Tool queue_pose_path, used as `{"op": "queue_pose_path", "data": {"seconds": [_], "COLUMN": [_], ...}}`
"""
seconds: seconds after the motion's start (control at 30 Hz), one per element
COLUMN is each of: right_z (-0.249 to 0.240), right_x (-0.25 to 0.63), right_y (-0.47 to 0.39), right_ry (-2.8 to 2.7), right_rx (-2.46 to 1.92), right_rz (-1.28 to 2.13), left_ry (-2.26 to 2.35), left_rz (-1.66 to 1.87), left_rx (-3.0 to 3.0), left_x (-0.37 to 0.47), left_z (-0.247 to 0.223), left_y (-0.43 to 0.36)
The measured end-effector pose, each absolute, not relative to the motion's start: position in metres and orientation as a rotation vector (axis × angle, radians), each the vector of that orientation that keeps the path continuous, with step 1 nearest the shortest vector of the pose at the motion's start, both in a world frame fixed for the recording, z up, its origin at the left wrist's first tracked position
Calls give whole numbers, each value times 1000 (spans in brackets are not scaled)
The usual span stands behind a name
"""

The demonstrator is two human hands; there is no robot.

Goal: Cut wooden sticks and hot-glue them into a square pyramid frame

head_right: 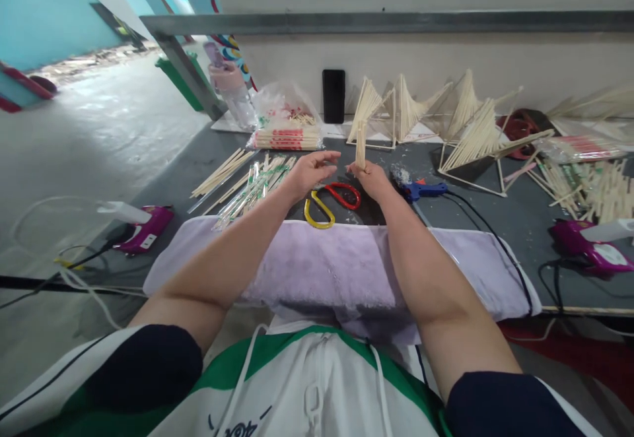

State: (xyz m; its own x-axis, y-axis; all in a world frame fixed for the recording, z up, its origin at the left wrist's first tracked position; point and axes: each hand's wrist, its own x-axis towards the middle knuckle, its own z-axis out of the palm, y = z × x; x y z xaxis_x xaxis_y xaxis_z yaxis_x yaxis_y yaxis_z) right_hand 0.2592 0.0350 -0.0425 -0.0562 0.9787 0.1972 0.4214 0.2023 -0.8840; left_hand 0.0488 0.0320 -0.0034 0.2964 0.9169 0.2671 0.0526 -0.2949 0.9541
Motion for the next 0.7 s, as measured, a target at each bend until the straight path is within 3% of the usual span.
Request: {"op": "queue_pose_path", "data": {"seconds": [0.17,0.3,0.53,0.7], "right_z": [-47,-48,-21,-9], "right_x": [257,255,242,227], "right_y": [31,33,54,68], "right_ry": [-1661,-1680,-1848,-1807], "right_rx": [-1132,-1133,-1316,-1483], "right_rz": [1040,1133,776,706], "left_ry": [616,585,697,776], "left_rz": [733,605,870,953], "left_rx": [1757,1778,1845,1867], "left_x": [66,73,64,59], "left_z": [27,38,35,33], "left_y": [65,73,80,91]}}
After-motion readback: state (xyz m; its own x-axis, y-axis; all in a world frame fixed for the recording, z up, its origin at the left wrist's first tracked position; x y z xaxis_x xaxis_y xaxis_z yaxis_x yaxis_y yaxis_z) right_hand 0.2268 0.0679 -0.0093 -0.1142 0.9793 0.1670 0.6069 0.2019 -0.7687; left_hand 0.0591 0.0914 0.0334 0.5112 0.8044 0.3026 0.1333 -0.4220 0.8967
